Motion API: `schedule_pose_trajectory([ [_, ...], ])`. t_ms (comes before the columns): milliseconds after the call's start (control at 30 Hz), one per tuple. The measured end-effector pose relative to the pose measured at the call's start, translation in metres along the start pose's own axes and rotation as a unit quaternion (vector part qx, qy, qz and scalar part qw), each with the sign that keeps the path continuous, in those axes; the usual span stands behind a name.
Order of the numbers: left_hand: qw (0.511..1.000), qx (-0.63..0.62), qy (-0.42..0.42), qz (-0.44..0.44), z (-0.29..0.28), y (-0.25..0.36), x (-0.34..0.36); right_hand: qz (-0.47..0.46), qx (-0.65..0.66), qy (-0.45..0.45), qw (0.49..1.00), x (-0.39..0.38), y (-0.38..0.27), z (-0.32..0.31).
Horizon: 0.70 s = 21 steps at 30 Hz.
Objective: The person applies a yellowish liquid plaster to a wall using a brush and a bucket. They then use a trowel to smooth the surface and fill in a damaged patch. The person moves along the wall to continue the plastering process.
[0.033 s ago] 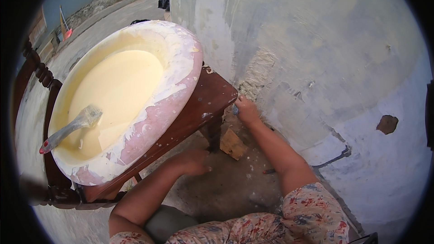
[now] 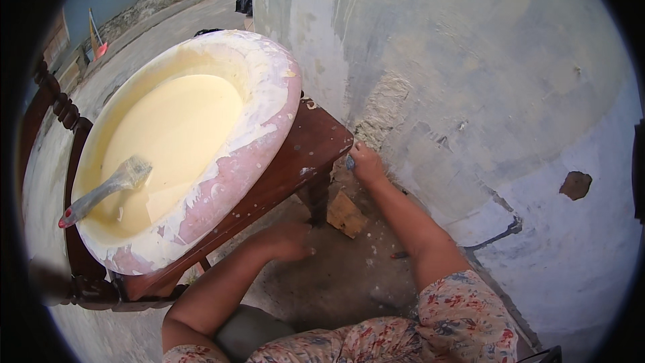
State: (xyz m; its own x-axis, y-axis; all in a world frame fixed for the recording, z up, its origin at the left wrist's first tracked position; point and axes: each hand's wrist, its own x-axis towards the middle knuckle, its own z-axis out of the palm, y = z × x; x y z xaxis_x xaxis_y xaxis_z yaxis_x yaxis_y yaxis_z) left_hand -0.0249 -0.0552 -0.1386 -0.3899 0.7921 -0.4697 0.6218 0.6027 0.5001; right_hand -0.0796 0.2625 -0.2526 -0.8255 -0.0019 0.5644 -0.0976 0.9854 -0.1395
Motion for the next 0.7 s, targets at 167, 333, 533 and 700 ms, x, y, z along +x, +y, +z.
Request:
schedule_pose_trajectory([
  [167,1.0,-0.016,0.004,-0.014,-0.001,-0.004,-0.005,0.04,-0.036,0.044,0.998,0.002,-0.002,-0.047],
  [333,0.997,0.006,-0.056,-0.051,-0.014,0.007,-0.002,0.045,-0.029,0.109,0.993,-0.013,-0.025,-0.08],
  [533,1.0,-0.004,-0.016,-0.012,-0.003,0.009,0.008,-0.045,0.002,0.053,0.998,0.008,-0.001,-0.009],
  [700,1.0,-0.012,-0.006,-0.019,-0.007,0.003,0.0,0.078,-0.044,0.094,0.992,0.01,-0.019,-0.055],
])
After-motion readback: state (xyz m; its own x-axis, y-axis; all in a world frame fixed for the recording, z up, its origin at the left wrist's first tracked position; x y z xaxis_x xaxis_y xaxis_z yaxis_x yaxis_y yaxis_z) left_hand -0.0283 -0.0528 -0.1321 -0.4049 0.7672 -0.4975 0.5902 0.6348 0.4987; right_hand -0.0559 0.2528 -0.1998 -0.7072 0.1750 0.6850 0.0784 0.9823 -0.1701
